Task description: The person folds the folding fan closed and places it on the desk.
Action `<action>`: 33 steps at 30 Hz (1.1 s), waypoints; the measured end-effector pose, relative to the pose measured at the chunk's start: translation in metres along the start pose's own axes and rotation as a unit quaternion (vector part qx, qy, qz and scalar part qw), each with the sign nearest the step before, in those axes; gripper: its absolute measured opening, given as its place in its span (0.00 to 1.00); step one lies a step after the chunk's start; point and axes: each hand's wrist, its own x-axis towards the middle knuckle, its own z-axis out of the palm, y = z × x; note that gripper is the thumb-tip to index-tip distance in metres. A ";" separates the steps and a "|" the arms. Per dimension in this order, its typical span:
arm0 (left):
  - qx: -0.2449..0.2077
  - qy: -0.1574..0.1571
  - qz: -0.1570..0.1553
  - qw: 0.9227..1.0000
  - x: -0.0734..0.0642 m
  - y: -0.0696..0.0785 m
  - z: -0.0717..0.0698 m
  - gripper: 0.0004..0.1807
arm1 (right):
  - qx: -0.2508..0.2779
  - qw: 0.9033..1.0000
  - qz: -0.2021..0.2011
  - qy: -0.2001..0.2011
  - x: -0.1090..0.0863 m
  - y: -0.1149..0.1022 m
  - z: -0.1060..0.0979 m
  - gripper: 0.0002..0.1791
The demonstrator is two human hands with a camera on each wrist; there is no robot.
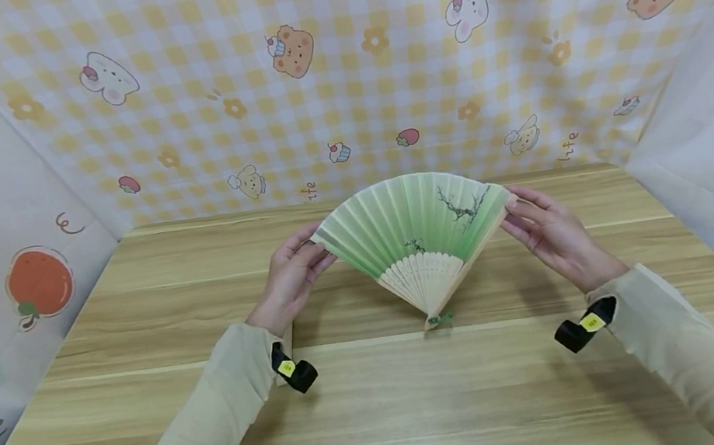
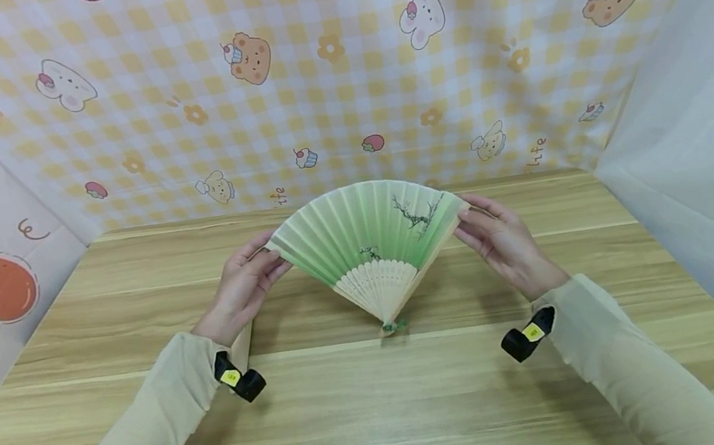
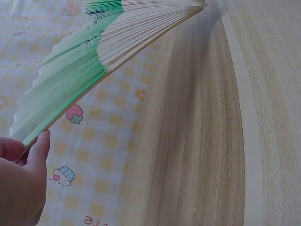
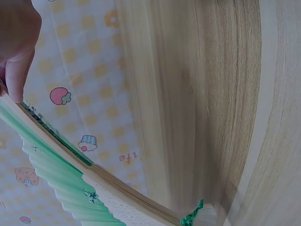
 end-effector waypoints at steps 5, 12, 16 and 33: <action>0.013 -0.011 0.005 1.000 0.000 -0.002 0.001 0.16 | -0.009 1.000 0.003 -0.005 0.001 0.001 0.003 0.12; 0.005 -0.039 0.027 0.999 -0.002 -0.003 0.003 0.14 | -0.023 1.000 0.010 -0.008 0.001 0.003 0.007 0.13; 0.017 -0.022 0.011 1.000 0.000 -0.002 0.006 0.16 | -0.022 1.000 0.011 -0.014 0.001 0.004 0.010 0.13; 0.055 -0.040 -0.010 0.998 -0.003 0.006 0.018 0.20 | -0.045 0.998 0.024 -0.032 0.003 0.009 0.024 0.12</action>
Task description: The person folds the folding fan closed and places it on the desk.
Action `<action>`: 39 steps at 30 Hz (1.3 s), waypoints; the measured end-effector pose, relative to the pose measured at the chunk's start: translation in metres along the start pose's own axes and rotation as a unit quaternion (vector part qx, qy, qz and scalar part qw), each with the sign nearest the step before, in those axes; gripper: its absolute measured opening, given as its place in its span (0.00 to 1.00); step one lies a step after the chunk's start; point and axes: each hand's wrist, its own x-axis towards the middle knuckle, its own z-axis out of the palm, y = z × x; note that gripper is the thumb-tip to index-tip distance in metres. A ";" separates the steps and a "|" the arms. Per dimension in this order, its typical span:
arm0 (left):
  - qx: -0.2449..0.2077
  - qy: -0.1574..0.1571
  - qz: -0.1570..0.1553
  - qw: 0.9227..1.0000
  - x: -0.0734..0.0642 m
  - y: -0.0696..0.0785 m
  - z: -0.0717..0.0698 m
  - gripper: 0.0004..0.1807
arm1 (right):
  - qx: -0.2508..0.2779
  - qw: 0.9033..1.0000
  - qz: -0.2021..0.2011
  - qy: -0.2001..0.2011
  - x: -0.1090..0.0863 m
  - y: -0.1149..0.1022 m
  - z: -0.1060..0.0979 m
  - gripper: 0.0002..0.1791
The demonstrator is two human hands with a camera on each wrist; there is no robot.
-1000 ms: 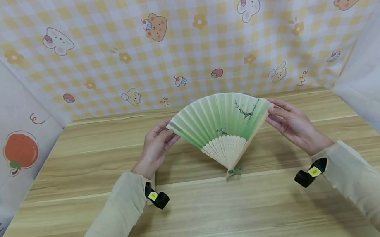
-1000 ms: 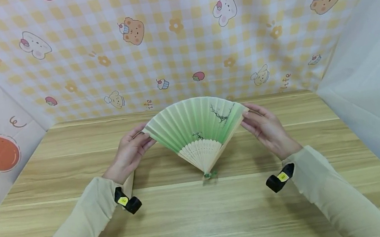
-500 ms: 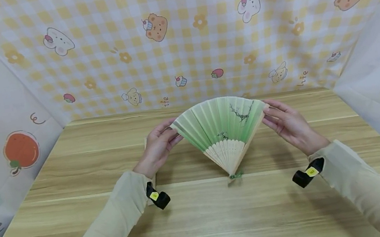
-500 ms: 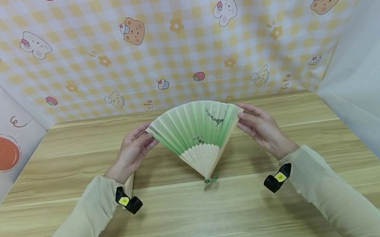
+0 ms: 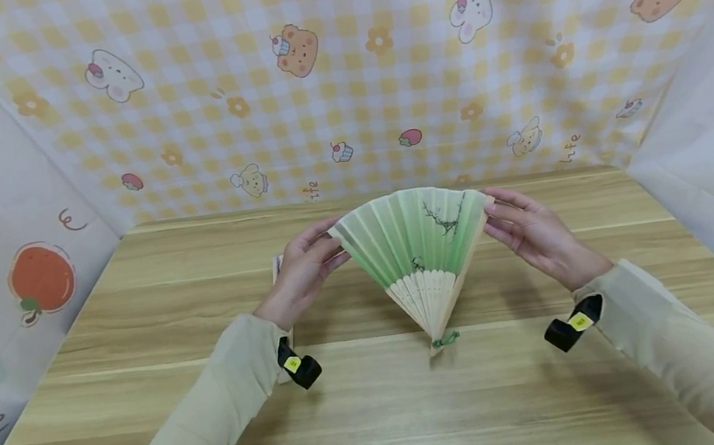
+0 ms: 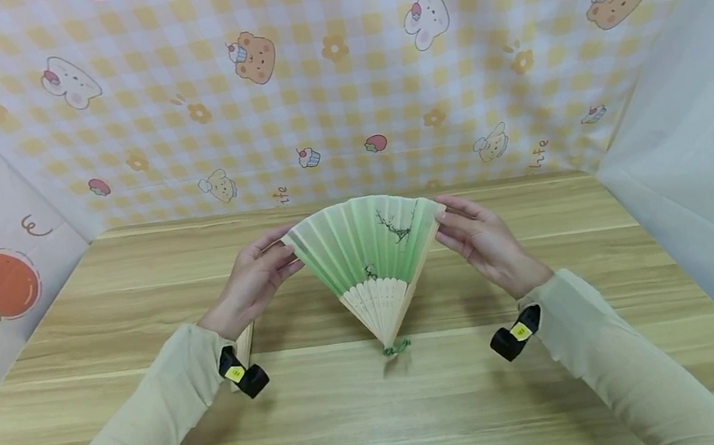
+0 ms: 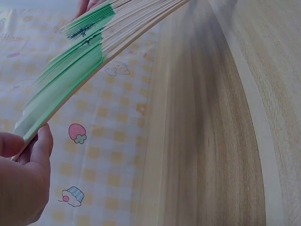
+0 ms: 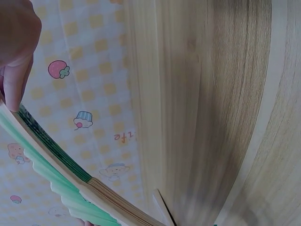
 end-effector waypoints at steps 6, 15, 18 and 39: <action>0.007 -0.009 0.000 1.000 0.001 0.000 0.003 0.20 | -0.015 1.000 0.003 -0.016 0.001 0.002 0.002 0.12; 0.013 -0.014 -0.003 1.000 0.003 -0.001 0.007 0.20 | -0.019 0.999 0.009 -0.038 0.002 0.004 0.005 0.12; 0.016 -0.018 -0.005 1.000 0.003 -0.001 0.008 0.19 | -0.025 0.999 0.012 -0.041 0.002 0.004 0.007 0.13; 0.022 -0.031 0.006 0.999 0.003 0.000 0.020 0.18 | -0.036 0.998 0.032 -0.040 0.002 0.009 0.014 0.12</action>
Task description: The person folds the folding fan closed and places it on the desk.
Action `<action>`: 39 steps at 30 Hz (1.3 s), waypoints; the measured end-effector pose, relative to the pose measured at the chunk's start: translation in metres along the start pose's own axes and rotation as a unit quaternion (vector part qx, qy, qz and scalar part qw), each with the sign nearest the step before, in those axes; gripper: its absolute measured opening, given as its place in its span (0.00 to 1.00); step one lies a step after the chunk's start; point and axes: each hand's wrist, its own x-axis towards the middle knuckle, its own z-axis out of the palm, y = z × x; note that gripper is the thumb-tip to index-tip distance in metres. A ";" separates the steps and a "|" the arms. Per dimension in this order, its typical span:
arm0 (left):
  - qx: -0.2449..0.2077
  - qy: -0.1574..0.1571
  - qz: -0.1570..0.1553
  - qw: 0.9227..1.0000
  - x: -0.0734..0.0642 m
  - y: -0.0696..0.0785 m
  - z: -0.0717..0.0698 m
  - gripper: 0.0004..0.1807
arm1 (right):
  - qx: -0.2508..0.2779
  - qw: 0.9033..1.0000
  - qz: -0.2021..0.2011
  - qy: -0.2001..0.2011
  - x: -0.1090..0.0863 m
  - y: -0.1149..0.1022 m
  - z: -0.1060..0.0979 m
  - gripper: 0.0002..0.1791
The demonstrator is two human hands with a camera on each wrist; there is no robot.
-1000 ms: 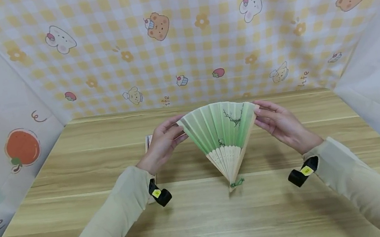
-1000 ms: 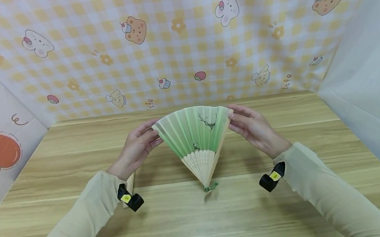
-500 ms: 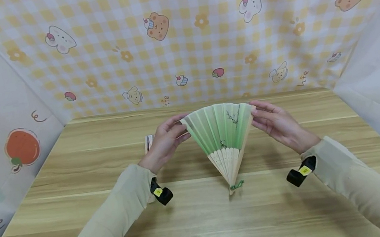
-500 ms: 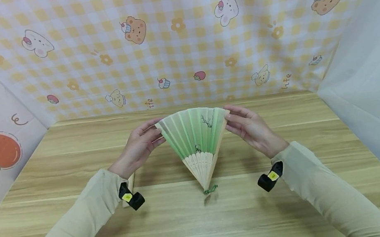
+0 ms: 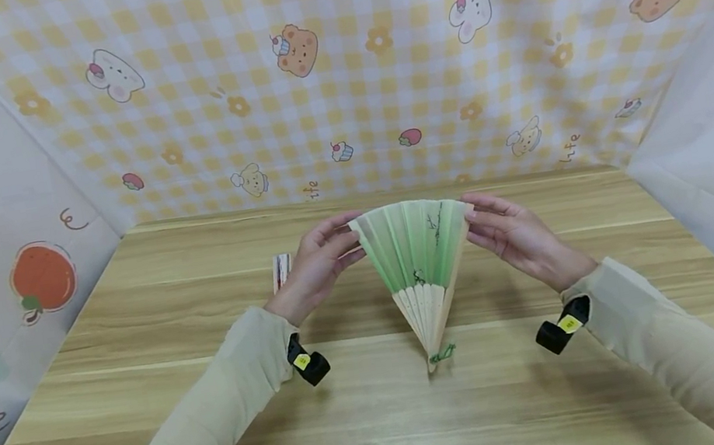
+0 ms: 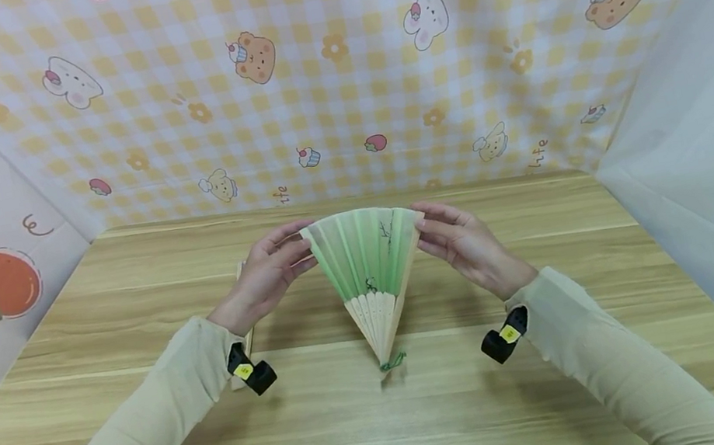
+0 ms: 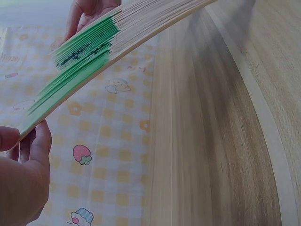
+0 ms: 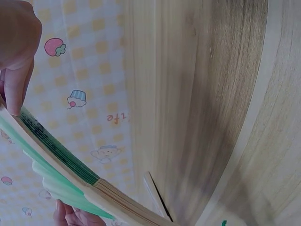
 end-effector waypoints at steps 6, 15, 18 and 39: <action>0.002 -0.005 -0.002 1.000 0.002 -0.001 0.003 0.19 | -0.006 1.000 0.002 -0.002 0.001 0.002 0.001 0.13; 0.011 -0.019 -0.003 1.000 0.003 -0.003 0.006 0.20 | -0.025 1.000 0.004 -0.005 0.000 0.004 0.004 0.13; 0.017 -0.023 -0.002 1.000 0.002 -0.002 0.008 0.20 | -0.028 1.000 0.003 -0.007 0.000 0.005 0.005 0.13; 0.026 -0.044 -0.001 0.999 0.002 0.002 0.019 0.20 | -0.047 0.999 0.000 -0.021 0.002 0.002 0.017 0.12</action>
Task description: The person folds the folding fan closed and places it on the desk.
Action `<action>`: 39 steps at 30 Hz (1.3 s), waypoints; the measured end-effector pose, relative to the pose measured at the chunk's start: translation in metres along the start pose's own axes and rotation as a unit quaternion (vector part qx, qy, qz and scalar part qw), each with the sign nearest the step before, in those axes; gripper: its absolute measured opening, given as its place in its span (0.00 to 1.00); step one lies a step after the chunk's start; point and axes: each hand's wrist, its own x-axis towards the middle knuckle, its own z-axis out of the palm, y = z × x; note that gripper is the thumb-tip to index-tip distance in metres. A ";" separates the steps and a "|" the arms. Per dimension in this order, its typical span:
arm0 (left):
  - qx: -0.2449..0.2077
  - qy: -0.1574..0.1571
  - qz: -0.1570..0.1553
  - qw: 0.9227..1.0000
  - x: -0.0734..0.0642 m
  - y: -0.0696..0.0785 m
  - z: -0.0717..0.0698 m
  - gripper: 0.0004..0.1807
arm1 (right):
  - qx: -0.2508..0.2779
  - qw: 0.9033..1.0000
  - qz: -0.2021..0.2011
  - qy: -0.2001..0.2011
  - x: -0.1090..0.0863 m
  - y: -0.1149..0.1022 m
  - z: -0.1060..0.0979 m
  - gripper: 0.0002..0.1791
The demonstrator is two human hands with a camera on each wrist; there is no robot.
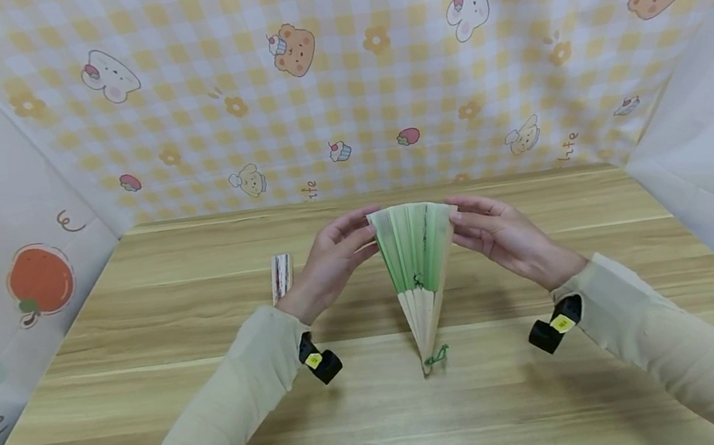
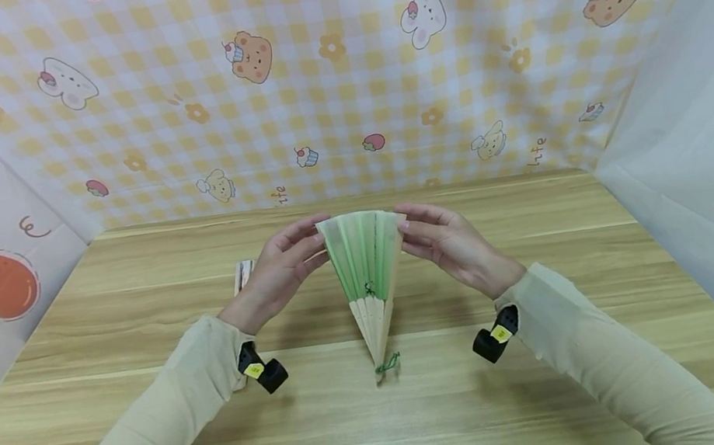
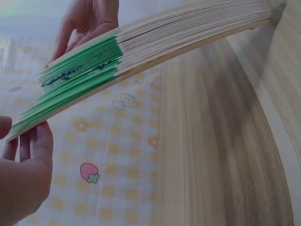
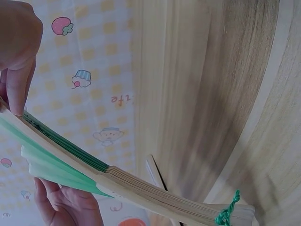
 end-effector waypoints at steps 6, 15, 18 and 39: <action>0.005 0.006 -0.001 1.000 0.001 0.002 0.002 0.19 | -0.004 1.000 0.001 -0.001 0.001 -0.001 0.003 0.12; -0.006 0.011 0.004 1.000 0.004 0.000 0.009 0.20 | 0.005 1.000 0.001 -0.011 0.000 -0.001 0.006 0.12; -0.007 0.011 0.003 1.000 0.004 0.000 0.011 0.20 | -0.003 1.000 0.001 -0.012 0.001 0.000 0.008 0.11; -0.002 -0.004 0.006 1.000 0.004 0.004 0.014 0.19 | -0.018 1.000 0.005 -0.012 0.004 -0.003 0.017 0.11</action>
